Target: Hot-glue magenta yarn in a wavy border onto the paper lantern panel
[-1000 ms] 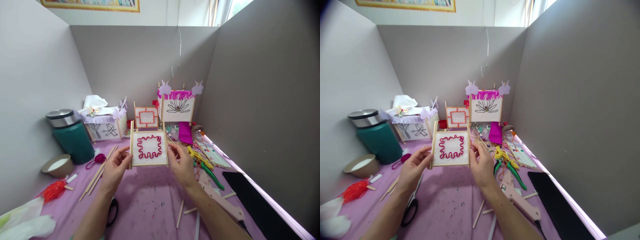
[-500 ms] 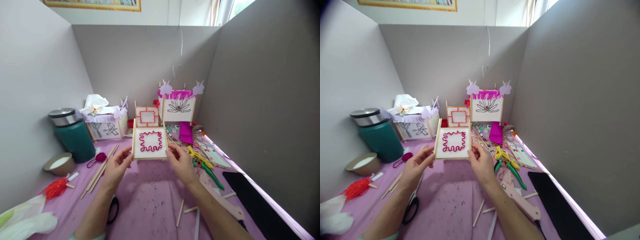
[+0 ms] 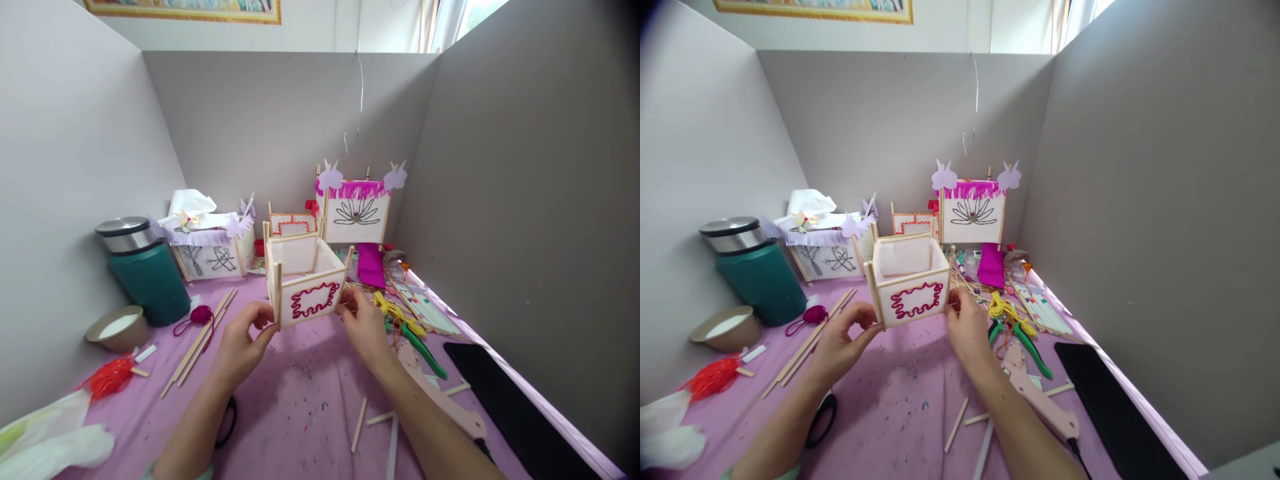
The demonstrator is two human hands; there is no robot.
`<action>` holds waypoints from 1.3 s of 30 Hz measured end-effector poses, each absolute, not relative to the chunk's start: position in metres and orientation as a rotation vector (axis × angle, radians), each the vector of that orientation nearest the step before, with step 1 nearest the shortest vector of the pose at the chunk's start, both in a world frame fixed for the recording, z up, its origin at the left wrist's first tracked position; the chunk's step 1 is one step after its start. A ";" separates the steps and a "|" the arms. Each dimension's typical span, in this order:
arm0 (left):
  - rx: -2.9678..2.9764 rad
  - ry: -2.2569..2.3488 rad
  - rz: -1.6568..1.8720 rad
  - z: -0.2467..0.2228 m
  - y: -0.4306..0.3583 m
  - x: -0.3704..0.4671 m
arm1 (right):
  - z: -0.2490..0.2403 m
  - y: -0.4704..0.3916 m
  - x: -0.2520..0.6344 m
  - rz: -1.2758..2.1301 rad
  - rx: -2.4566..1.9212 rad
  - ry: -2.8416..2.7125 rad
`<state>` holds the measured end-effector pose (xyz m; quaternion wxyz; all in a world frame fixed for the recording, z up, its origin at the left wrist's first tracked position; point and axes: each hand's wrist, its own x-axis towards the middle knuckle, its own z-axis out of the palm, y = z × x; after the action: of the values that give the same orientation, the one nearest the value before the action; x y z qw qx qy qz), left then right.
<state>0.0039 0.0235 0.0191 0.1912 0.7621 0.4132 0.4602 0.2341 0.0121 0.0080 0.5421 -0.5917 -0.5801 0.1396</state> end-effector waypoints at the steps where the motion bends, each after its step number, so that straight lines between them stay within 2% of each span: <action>1: 2.185 1.174 1.268 0.018 0.024 0.004 | 0.007 0.013 0.234 0.332 -1.411 -1.384; 12: 2.244 1.334 1.000 0.005 0.032 0.004 | -0.001 0.019 0.233 0.283 -1.558 -1.497; 21: 2.135 1.334 0.617 0.014 0.027 -0.005 | 0.002 0.007 0.227 0.137 -1.739 -1.666; 23: 2.080 1.449 0.674 0.015 0.031 -0.015 | 0.006 0.000 0.223 0.085 -1.771 -1.685; 28: 1.887 1.694 1.080 0.004 0.057 -0.029 | 0.015 -0.020 0.200 0.095 -1.652 -1.946; 36: 1.873 1.324 1.245 -0.004 0.082 -0.006 | 0.009 -0.026 0.165 0.103 -1.713 -2.104; 39: 1.862 1.315 1.289 -0.002 0.082 -0.009 | 0.011 -0.023 0.165 0.104 -1.767 -2.095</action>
<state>-0.0087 0.0820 -0.0018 0.2586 0.6868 0.4852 0.4755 0.1645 -0.0235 0.0109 0.1982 -0.6315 -0.7487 0.0372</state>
